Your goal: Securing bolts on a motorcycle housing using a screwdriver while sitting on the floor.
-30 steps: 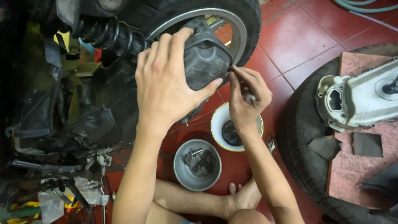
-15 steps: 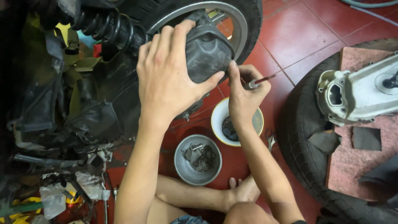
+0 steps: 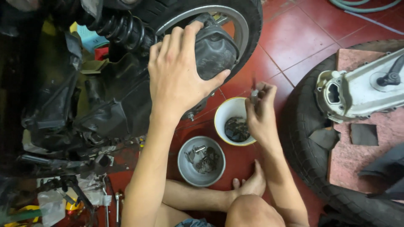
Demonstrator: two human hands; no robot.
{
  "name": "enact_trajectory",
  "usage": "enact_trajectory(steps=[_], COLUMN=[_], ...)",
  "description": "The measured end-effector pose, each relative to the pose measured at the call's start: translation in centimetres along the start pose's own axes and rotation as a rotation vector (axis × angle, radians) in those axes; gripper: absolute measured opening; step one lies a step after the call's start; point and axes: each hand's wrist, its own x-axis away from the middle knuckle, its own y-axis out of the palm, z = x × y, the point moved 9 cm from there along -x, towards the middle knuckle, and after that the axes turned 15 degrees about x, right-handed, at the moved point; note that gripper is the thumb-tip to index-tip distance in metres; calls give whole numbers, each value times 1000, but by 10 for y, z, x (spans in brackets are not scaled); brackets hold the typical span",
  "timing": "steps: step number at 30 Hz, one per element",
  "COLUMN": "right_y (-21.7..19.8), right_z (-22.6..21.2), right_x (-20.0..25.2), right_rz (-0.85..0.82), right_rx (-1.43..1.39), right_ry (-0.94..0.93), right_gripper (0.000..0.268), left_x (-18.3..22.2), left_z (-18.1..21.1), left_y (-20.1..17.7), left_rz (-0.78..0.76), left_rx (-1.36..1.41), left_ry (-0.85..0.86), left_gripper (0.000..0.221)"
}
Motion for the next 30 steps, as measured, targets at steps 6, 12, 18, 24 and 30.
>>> enact_trajectory(steps=[6, 12, 18, 24, 30], right_y=[-31, -31, -27, -26, -32], right_z=[-73, -77, -75, -76, -94], right_x=[17, 22, 15, 11, 14], right_rz=[78, 113, 108, 34, 172], right_rx=[433, 642, 611, 514, 681], right_ry=[-180, -168, -162, -119, -190], right_gripper=[52, 53, 56, 51, 44], left_x=[0, 0, 0, -1, -1], left_z=[1, -1, 0, 2, 2], left_y=[0, -1, -2, -2, -3], left_rz=[3, 11, 14, 8, 17], left_rx=[-16, -17, -6, -10, -7], left_ry=[10, 3, 5, 22, 22], left_gripper=[90, 90, 90, 90, 88])
